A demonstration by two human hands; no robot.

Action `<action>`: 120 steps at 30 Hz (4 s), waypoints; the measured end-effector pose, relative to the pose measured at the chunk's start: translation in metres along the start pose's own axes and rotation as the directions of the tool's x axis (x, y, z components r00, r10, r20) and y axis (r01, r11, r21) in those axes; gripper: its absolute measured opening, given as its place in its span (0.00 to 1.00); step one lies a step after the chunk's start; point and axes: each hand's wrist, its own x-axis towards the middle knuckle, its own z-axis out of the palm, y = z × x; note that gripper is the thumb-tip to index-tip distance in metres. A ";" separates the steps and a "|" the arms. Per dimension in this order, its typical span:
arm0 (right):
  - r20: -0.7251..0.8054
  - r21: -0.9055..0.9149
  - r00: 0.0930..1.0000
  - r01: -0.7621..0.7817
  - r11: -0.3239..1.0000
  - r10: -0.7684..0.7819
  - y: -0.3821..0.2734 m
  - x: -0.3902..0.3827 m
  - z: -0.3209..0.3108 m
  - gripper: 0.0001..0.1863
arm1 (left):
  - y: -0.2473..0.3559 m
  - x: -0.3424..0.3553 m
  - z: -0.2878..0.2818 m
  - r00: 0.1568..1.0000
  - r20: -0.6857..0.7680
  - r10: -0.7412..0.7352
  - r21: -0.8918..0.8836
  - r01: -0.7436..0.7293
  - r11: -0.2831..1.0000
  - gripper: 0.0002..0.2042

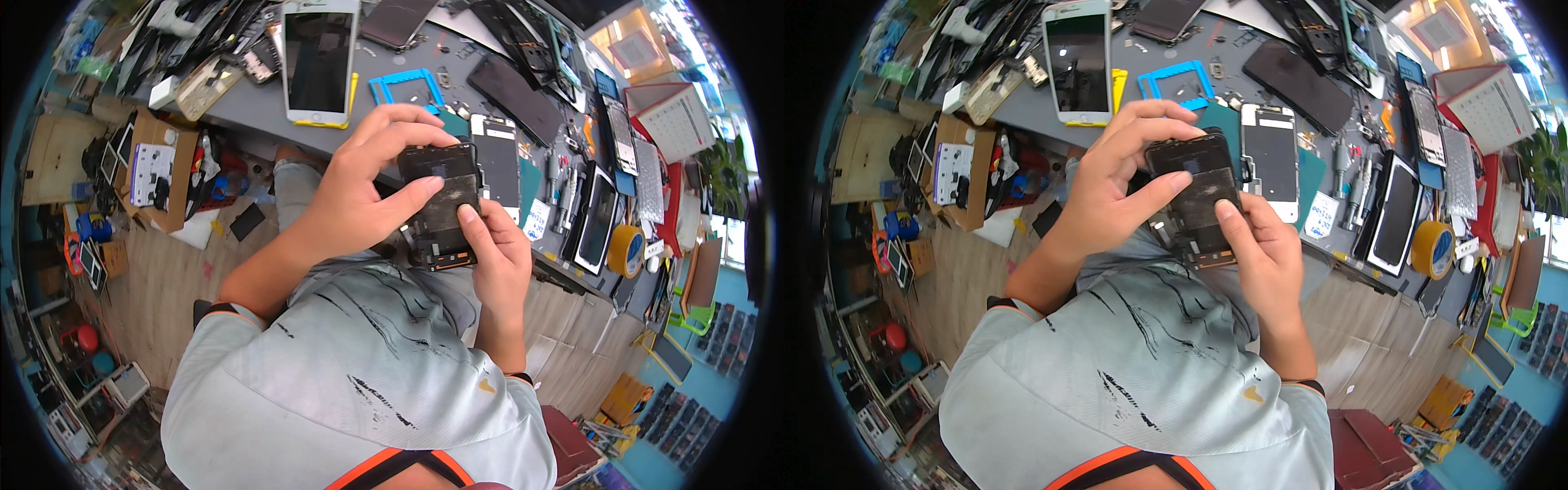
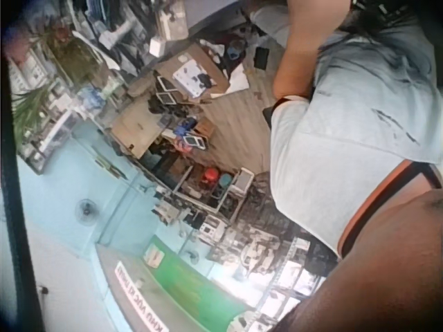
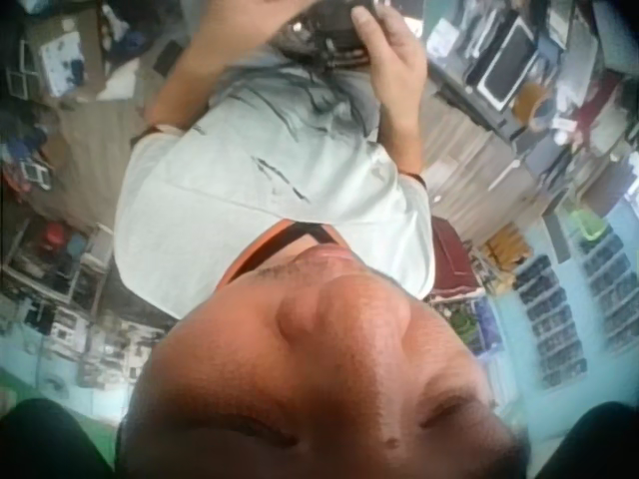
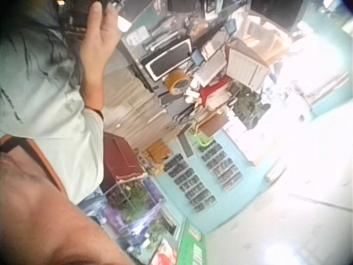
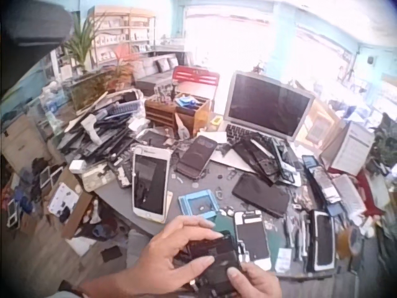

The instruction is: The person disassembles and reassembles multiple smartphones at a cluttered workbench. They remove back covers, unscrew internal components, and handle various phone parts and tools. The person works on several devices sequentially, using a screwdriver to remove and install screws.

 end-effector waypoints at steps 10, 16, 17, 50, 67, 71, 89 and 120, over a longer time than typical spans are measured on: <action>-0.046 -0.265 0.987 0.138 0.954 -0.156 0.001 -0.017 0.004 0.10 | 0.010 -0.024 -0.002 0.913 0.118 -0.391 -0.318 0.408 0.856 0.22; -0.035 -0.557 0.902 0.341 0.758 -0.431 0.000 -0.015 0.002 0.09 | 0.010 -0.027 -0.001 0.911 0.163 -0.380 -0.326 0.413 0.850 0.22; -0.023 -0.593 0.894 0.348 0.726 -0.447 0.000 -0.015 0.002 0.09 | 0.010 -0.027 0.000 0.914 0.161 -0.372 -0.323 0.405 0.855 0.22; -0.180 -0.748 0.791 0.276 0.603 -0.585 -0.022 -0.007 -0.034 0.08 | 0.017 0.052 -0.002 0.974 0.167 -0.152 -0.089 0.168 0.982 0.23; -0.122 -0.968 0.863 0.006 0.252 -0.490 -0.019 -0.004 -0.022 0.38 | -0.004 0.088 0.001 0.960 -0.077 -0.269 0.479 0.273 0.834 0.30; -0.122 -0.938 0.863 0.062 0.342 -0.491 -0.021 -0.001 -0.033 0.37 | -0.006 0.086 -0.001 0.936 -0.079 -0.342 0.416 0.343 0.843 0.31; -0.493 0.025 0.812 0.372 0.928 -0.312 -0.035 -0.019 -0.086 0.27 | -0.033 0.082 0.019 0.985 -0.058 -0.161 0.586 0.164 0.794 0.29; -0.117 -0.993 0.658 -0.103 0.065 -0.744 -0.007 -0.019 -0.119 0.21 | 0.005 0.044 0.082 0.861 0.172 -0.478 -0.569 0.483 0.666 0.27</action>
